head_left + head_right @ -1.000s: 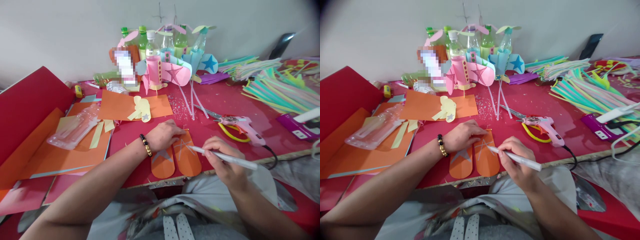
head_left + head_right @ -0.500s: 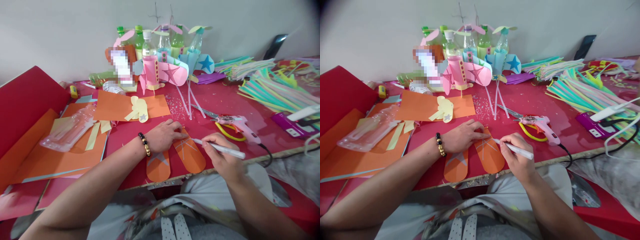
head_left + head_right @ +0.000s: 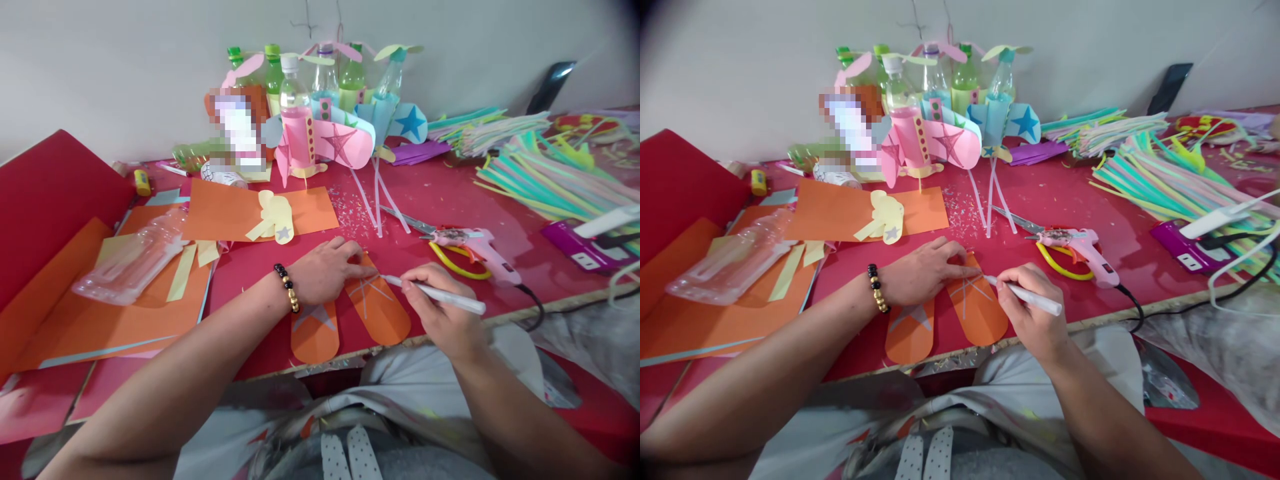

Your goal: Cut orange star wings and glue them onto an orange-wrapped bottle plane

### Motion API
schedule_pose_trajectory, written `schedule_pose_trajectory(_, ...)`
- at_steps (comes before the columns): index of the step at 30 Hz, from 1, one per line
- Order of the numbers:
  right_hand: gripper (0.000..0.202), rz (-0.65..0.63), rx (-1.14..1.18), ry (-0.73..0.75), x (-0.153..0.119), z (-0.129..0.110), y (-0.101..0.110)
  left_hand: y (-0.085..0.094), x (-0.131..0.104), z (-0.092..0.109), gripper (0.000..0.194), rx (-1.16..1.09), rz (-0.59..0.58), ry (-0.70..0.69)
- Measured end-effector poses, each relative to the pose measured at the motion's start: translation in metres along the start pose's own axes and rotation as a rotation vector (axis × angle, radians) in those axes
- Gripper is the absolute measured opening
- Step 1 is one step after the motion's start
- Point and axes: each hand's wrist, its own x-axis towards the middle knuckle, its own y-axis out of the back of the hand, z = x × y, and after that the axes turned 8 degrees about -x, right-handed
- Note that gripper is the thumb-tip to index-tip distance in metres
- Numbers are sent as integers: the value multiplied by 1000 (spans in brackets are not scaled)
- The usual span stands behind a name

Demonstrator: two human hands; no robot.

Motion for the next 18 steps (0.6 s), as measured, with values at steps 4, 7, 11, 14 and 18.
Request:
schedule_pose_trajectory(4,8,1,3,9,1,-1,1,1,0,1,55,18,-7,5)
schedule_pose_trajectory(7,8,-7,11,13,1,0,0,1,0,2,55,28,-9,6)
schedule_pose_trajectory(11,7,-25,22,23,-1,0,0,1,0,1,55,25,-7,8)
schedule_pose_trajectory(14,8,-34,37,35,-2,-1,1,1,0,2,54,23,-3,9)
schedule_pose_trajectory(18,9,-62,66,49,-4,-4,3,1,0,1,54,17,0,7)
